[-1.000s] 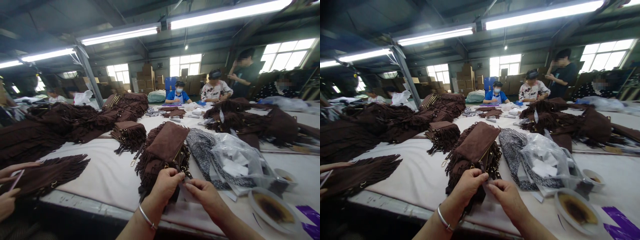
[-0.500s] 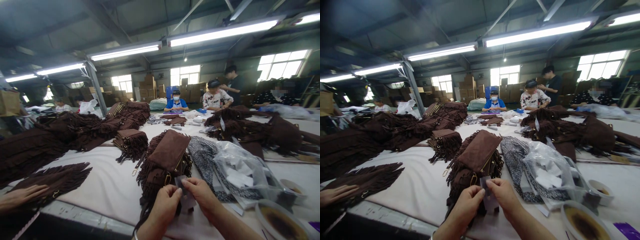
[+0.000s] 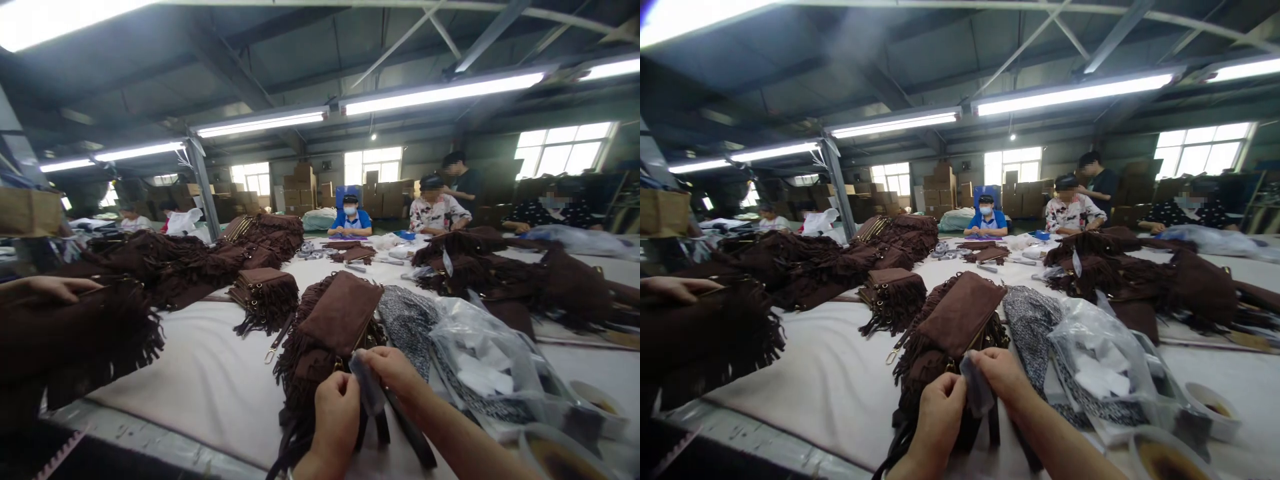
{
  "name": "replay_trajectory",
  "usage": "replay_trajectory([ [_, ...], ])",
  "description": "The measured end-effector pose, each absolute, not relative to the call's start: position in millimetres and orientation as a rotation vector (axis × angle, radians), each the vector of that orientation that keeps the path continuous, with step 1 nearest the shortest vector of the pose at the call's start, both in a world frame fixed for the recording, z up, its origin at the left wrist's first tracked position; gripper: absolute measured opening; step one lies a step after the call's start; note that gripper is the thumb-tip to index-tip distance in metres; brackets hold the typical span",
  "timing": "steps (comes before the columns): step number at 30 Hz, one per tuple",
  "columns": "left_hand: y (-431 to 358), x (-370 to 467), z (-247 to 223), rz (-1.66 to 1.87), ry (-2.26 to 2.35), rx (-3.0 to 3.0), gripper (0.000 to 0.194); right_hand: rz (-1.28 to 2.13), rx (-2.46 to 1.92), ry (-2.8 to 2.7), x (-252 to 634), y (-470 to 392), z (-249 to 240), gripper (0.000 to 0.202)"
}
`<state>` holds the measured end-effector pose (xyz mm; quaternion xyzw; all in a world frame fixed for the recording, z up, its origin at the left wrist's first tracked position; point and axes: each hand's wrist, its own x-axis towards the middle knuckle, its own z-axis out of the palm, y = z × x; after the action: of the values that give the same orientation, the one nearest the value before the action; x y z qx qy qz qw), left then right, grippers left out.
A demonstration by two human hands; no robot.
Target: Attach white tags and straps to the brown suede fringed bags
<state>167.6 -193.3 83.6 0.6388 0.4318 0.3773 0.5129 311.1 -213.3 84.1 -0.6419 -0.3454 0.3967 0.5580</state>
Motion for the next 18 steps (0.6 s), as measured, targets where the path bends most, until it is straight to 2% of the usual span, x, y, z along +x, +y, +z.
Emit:
replay_trajectory([
  [7,-189,172,79,0.922,0.986,1.461,0.035,0.857,-1.541,-0.8,308,-201,86,0.03],
  [14,-185,189,74,0.834,0.959,1.115,0.053,0.778,-1.489,-0.665,302,-198,67,0.038],
  [18,-185,196,74,0.858,0.965,1.062,0.056,0.768,-1.465,-0.651,302,-199,58,0.037],
])
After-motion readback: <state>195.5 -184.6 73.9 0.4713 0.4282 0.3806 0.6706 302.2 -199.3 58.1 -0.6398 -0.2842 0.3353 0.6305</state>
